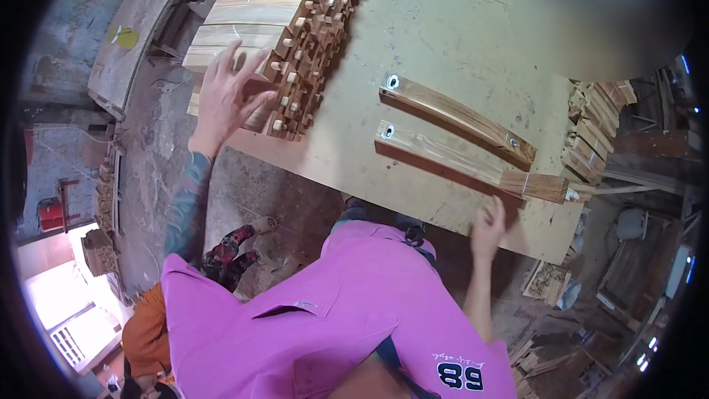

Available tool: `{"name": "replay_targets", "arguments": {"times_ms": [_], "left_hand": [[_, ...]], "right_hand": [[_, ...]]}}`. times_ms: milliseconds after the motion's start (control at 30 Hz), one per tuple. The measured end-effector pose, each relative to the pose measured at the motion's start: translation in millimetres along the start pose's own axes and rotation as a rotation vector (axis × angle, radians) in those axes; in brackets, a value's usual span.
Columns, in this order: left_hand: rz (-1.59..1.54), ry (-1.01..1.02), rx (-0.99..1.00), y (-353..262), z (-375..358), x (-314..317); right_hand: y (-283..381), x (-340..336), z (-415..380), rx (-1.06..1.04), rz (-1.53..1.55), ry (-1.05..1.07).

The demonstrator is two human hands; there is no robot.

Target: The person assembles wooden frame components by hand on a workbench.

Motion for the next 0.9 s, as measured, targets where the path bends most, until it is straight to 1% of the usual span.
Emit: {"name": "replay_targets", "arguments": {"times_ms": [67, 167, 267, 333, 367, 467, 500, 567, 633, 700, 733, 800, 833, 867, 900], "left_hand": [[0.052, 0.083, 0.091, 11.8, 5.6, 11.0], [0.008, 0.071, 0.148, 22.8, 4.6, 16.1], [-0.044, 0.064, 0.228, 25.5, -3.0, 15.2], [-0.063, 0.074, 0.256, 28.4, -8.5, 17.5], [-0.119, 0.077, 0.257, 27.9, -4.5, 11.8], [-0.285, 0.244, 0.250, 36.7, 17.7, -4.5], [-0.447, 0.246, 0.214, 23.9, 28.3, -24.7], [-0.824, 0.403, 0.185, -4.3, 53.1, -60.0], [-1.169, 0.543, 0.208, -34.4, 65.0, -64.3], [-1.477, 0.658, 0.272, -64.3, 75.1, -61.2], [-1.594, 0.706, 0.342, -76.3, 78.3, -51.4], [-1.827, 0.811, 0.467, -95.9, 74.5, -11.9], [-1.885, 0.855, 0.377, -102.8, 67.3, 3.9], [-1.861, 0.856, 0.285, -108.4, 58.2, 14.4], [-1.776, 0.765, 0.203, -107.4, 49.4, 20.5]], "right_hand": [[43.1, 48.0, -16.9, 0.050, 0.006, 0.168], [95.0, 86.7, -35.1, -0.040, -0.034, 0.295], [102.8, 98.1, -46.0, -0.046, -0.019, 0.290], [101.1, 97.6, -46.8, -0.012, -0.021, 0.274], [99.2, 97.0, -46.6, 0.003, -0.019, 0.267], [99.4, 100.1, -45.2, 0.053, 0.008, 0.315], [103.0, 99.8, -38.4, 0.065, 0.017, 0.339], [153.9, 106.2, -25.2, -0.137, 0.010, 0.454], [230.0, 113.1, -19.4, -0.329, 0.071, 0.515], [279.5, 124.7, -21.3, -0.437, 0.255, 0.589], [289.3, 133.0, -21.2, -0.462, 0.239, 0.663], [292.9, 146.6, -18.2, -0.439, 0.209, 0.761], [284.0, 156.5, -16.2, -0.388, 0.197, 0.785], [270.9, 164.9, -17.9, -0.334, 0.188, 0.813], [257.3, 168.5, -20.0, -0.325, 0.162, 0.752]]}}
Point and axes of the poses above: each hand's wrist, its own z-axis towards the middle knuckle, its own x-axis out of the palm, y = z × x, the point moved 4 cm from there along z, towards the middle knuckle, and after that the axes turned 2 degrees about y, right-handed, at the moved point
